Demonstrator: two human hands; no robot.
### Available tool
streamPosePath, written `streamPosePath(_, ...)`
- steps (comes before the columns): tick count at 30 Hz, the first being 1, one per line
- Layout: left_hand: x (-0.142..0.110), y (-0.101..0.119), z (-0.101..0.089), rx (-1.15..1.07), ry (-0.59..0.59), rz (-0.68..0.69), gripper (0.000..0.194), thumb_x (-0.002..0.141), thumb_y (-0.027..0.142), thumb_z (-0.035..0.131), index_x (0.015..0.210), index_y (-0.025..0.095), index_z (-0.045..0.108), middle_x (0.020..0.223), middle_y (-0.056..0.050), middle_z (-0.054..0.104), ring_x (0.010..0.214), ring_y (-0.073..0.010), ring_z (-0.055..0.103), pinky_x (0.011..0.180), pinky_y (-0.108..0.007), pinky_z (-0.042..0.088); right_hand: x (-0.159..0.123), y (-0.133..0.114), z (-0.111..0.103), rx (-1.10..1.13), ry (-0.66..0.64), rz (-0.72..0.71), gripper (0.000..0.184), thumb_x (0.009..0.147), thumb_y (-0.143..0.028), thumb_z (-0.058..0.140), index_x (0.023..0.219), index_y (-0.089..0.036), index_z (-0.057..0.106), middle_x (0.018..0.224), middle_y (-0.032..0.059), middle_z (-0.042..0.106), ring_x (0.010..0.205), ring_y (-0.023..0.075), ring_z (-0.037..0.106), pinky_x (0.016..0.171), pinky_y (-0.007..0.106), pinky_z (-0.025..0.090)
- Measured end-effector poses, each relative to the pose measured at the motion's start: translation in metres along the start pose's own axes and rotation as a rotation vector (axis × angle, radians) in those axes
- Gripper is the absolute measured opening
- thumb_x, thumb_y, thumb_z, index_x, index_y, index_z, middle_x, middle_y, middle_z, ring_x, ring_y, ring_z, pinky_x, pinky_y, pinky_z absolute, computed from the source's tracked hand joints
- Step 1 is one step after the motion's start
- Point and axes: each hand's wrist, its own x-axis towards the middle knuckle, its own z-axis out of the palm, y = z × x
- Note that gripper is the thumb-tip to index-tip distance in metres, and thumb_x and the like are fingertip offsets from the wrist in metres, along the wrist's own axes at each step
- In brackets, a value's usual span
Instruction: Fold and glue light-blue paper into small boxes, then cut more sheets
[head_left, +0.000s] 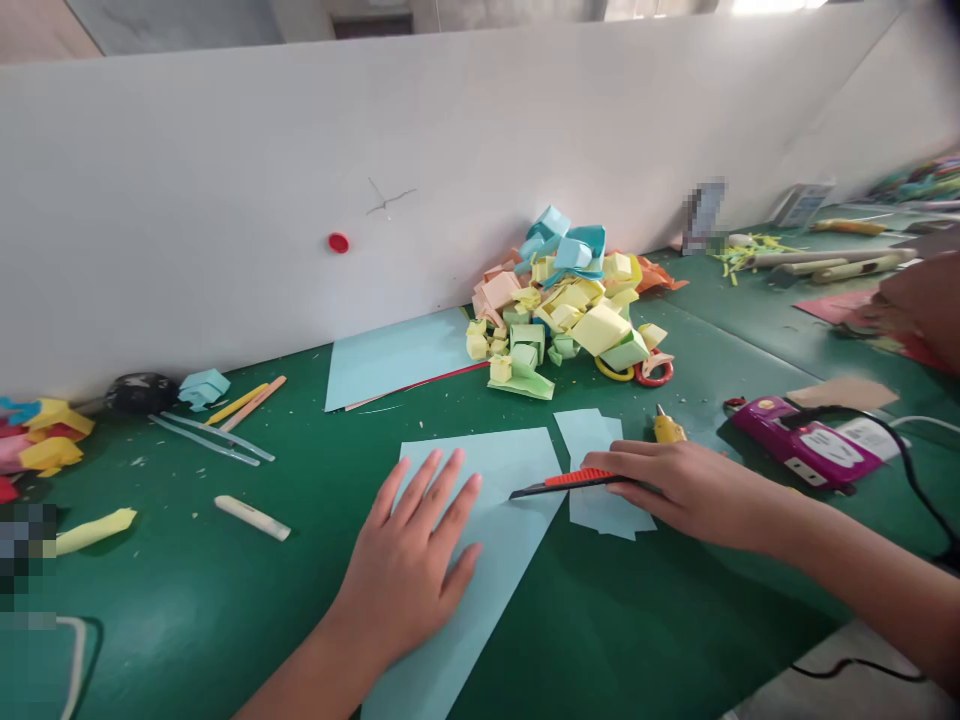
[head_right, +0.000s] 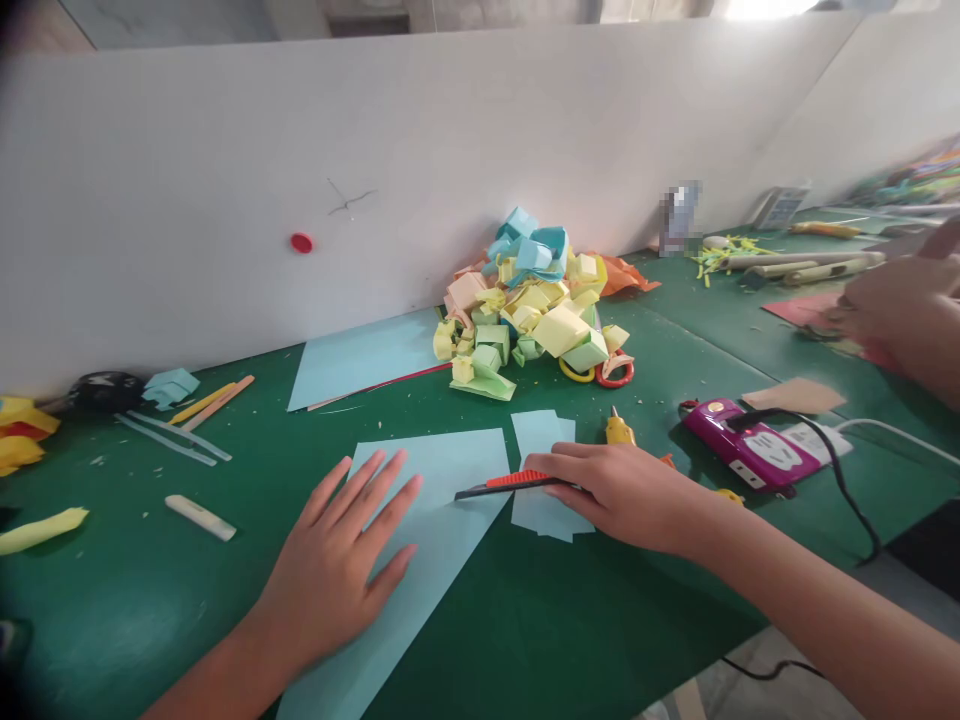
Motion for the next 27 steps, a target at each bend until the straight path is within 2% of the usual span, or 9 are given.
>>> streamPosePath(2,0.005,0.008,-0.009,-0.057,0.036,0.124,0.047,0.102,0.032,0.048,0.147,0.02,0.054,0.154,-0.008,0.052,0.145,-0.0314,0.045,0.125,-0.052,0.028,0.0,0.0,0.0,-0.002,0.008,0.004,0.038,0.108,-0.039,0.035,0.138,-0.034,0.057,0.116,0.0072,0.071,0.085,0.0222,0.071,0.063,0.03,0.047)
streamPosePath(4,0.011,0.018,-0.014,-0.15,0.011,0.206,0.043,0.103,0.032,0.048,0.142,0.019,0.059,0.146,-0.007,0.061,0.139,-0.0292,0.052,0.122,-0.048,0.037,-0.001,0.0,0.0,-0.007,0.039,0.0,0.038,0.107,-0.039,0.036,0.137,-0.033,0.059,0.114,0.0073,0.072,0.084,0.0219,0.071,0.063,0.03,0.047)
streamPosePath(8,0.022,0.029,-0.009,-0.294,-0.183,0.317,0.052,0.104,0.042,0.045,0.15,0.018,0.049,0.158,-0.007,0.047,0.142,-0.0289,0.049,0.118,-0.047,0.042,-0.001,0.0,0.0,-0.001,0.059,-0.032,0.038,0.106,-0.04,0.039,0.137,-0.033,0.06,0.114,0.0074,0.073,0.084,0.0217,0.071,0.064,0.03,0.049)
streamPosePath(11,0.025,0.028,-0.003,-0.357,-0.297,0.317,0.059,0.105,0.046,0.043,0.157,0.021,0.037,0.165,-0.004,0.034,0.149,-0.0287,0.04,0.122,-0.048,0.037,-0.001,0.001,-0.001,-0.01,0.04,-0.019,0.039,0.107,-0.04,0.036,0.138,-0.033,0.059,0.114,0.0068,0.072,0.085,0.0219,0.071,0.066,0.031,0.049)
streamPosePath(14,0.024,0.026,0.0,-0.386,-0.344,0.294,0.061,0.106,0.044,0.043,0.161,0.024,0.027,0.167,-0.002,0.027,0.152,-0.0276,0.033,0.124,-0.048,0.033,-0.002,0.001,-0.001,-0.036,0.023,-0.021,0.04,0.108,-0.04,0.034,0.139,-0.032,0.057,0.118,0.0076,0.071,0.089,0.0234,0.071,0.069,0.033,0.05)
streamPosePath(21,0.023,0.028,-0.002,-0.393,-0.377,0.27,0.066,0.106,0.043,0.042,0.164,0.025,0.016,0.169,0.0,0.019,0.154,-0.0272,0.029,0.126,-0.048,0.03,-0.001,-0.001,-0.004,-0.09,0.013,-0.049,0.04,0.108,-0.039,0.032,0.139,-0.03,0.056,0.112,0.0072,0.071,0.083,0.0226,0.07,0.065,0.032,0.047)
streamPosePath(27,0.023,0.028,0.001,-0.403,-0.363,0.271,0.069,0.105,0.043,0.044,0.164,0.027,0.012,0.169,0.0,0.021,0.153,-0.028,0.031,0.125,-0.049,0.031,-0.003,-0.001,-0.004,-0.079,0.025,-0.054,0.04,0.108,-0.035,0.033,0.141,-0.027,0.054,0.114,0.0089,0.071,0.088,0.023,0.07,0.07,0.033,0.048)
